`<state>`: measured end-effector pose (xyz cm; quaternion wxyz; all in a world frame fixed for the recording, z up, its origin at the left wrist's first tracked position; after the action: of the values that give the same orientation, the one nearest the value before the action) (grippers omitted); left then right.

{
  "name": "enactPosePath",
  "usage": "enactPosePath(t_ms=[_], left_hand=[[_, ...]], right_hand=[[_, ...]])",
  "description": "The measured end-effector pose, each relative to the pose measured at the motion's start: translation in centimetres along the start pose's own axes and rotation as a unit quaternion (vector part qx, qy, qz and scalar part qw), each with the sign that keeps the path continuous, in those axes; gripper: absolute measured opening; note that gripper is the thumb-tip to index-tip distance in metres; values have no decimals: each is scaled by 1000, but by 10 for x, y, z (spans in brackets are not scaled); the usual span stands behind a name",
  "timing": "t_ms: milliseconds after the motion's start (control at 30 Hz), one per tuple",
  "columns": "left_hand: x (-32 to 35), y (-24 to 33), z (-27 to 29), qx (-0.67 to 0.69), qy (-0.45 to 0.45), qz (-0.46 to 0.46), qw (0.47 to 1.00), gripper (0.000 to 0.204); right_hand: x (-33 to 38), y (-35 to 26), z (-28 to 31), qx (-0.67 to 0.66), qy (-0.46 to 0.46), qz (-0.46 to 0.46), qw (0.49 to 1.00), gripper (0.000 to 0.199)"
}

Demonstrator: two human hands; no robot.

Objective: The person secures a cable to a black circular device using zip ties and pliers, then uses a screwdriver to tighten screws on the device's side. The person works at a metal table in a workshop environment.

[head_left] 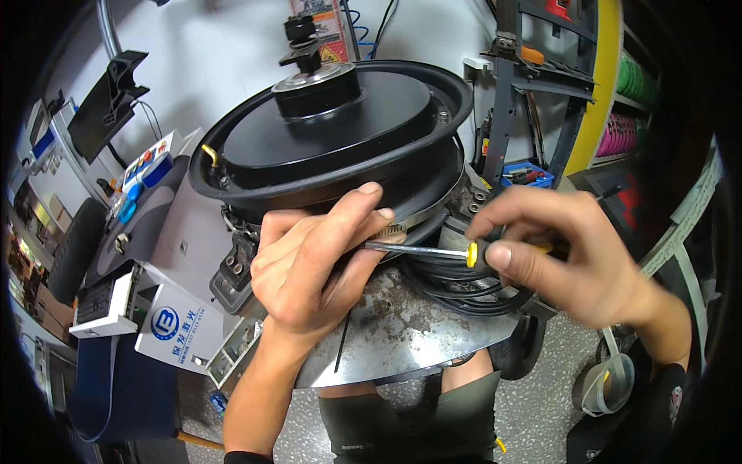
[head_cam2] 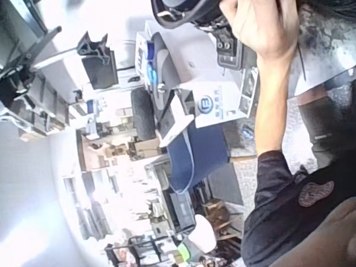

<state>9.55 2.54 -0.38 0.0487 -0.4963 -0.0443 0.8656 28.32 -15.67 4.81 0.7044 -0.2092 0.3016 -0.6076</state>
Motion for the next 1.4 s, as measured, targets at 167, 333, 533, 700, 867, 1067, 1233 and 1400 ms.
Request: enactPosePath(t_ms=[167,333,533,700,867,1067,1233,1400], left_hand=[[2,-1,-2,-7,-4,4,1000,65],[0,2,-3,-17,-26,-3,1000,61],[4,0,1,-24,-40,5,999,60],[0,0,0,-8,-12,13,1000,60],[1,0,-5,-2,6,-14,1000,46],[8,7,-14,-32,91,-5,995,17],[10,7,-18,-26,111,1,994,16],[9,4,-16,-20,97,-18,995,16]], right_hand=[[-8,7,-1,202,-6,141,969,33],[11,8,-21,544,151,259,783,36],[-8,11,-5,-281,-58,-181,941,34],[11,-12,-25,608,142,301,721,30],[0,8,-2,-91,84,35,992,18],[17,3,-9,299,90,144,939,48],[30,-1,-25,571,49,242,783,40],[18,-3,-18,-279,128,-141,941,38]])
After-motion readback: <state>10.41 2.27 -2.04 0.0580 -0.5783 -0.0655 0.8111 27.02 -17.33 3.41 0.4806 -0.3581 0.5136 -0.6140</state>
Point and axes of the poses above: each hand's wrist, its own x-axis away from the middle knuckle, its own z-axis out of the back of the hand, y = z × x, the point moved 4 cm from there along -x, towards the middle knuckle, and after that the axes turned 14 degrees about -y, right-handed, at the moved point
